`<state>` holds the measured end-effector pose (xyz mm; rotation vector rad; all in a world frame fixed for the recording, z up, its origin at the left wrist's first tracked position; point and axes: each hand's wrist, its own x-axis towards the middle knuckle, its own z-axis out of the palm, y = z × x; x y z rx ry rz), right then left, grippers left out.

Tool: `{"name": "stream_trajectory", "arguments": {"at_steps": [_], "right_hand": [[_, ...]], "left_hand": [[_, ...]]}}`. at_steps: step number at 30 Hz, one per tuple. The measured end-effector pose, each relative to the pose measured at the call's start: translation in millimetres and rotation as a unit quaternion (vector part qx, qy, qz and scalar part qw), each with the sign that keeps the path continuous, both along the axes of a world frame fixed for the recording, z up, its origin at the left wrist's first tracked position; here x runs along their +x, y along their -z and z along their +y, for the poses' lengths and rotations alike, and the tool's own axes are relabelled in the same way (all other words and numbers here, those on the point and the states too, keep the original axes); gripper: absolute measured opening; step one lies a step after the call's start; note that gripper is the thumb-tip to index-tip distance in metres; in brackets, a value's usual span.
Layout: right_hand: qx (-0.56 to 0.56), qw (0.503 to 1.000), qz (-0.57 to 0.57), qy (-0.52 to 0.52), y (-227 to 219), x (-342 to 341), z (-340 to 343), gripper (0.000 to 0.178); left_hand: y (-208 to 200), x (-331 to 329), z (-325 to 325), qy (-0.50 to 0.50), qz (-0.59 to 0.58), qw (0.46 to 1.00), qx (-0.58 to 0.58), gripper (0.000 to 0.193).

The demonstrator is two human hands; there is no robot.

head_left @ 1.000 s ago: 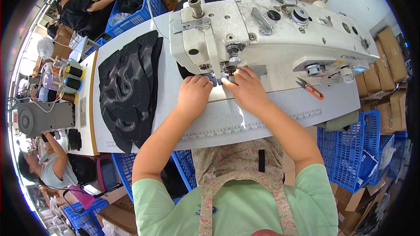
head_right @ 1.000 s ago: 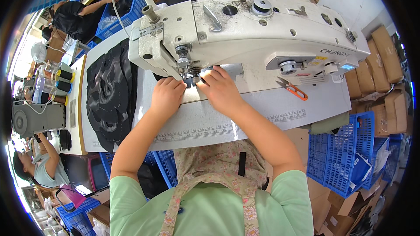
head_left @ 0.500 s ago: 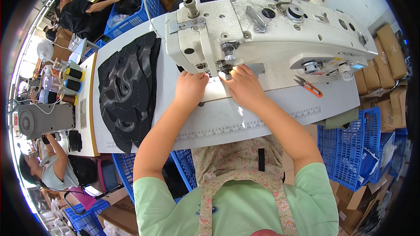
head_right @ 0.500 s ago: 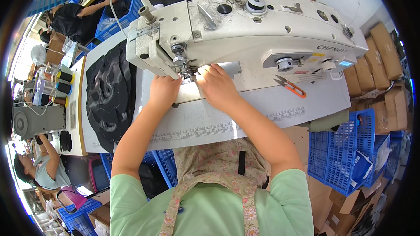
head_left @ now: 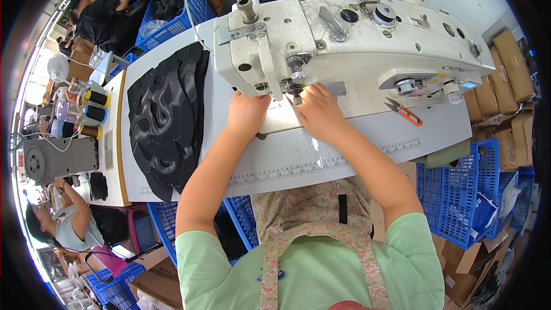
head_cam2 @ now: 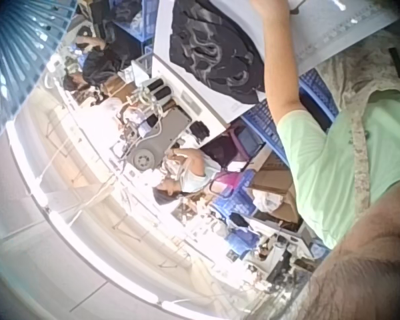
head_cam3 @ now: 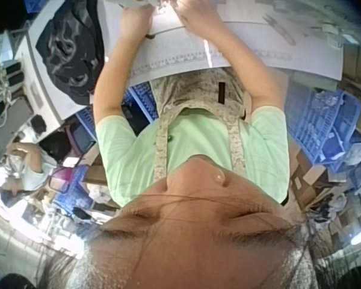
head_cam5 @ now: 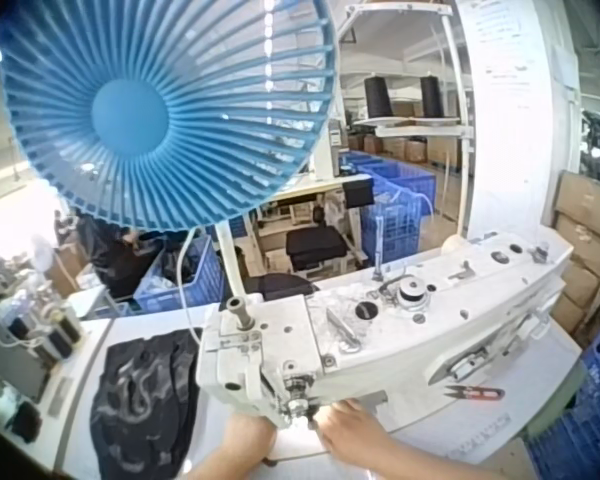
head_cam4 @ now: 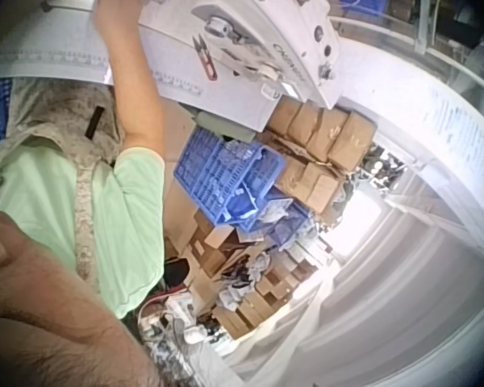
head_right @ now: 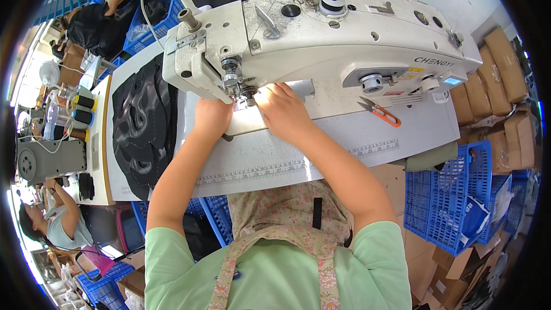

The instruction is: The person takes black fabric pieces and sews them together using a sewing machine, guiding each piece under the needle to stitch the seams.

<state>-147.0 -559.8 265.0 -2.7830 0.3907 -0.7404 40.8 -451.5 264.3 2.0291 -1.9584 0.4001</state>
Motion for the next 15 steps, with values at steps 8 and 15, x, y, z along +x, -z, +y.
{"name": "stream_trajectory", "arguments": {"at_steps": [8, 15], "right_hand": [[0.003, 1.000, 0.018, 0.000, -3.9, -1.3, -0.5, 0.011], [-0.004, 1.000, 0.004, 0.002, 2.9, -0.9, -1.8, 0.012]], "left_hand": [[-0.9, -2.7, -0.7, -0.003, 0.018, 1.000, -0.015, 0.014], [-5.3, -6.7, 0.2, -0.018, 0.021, 1.000, -0.014, 0.009]]}}
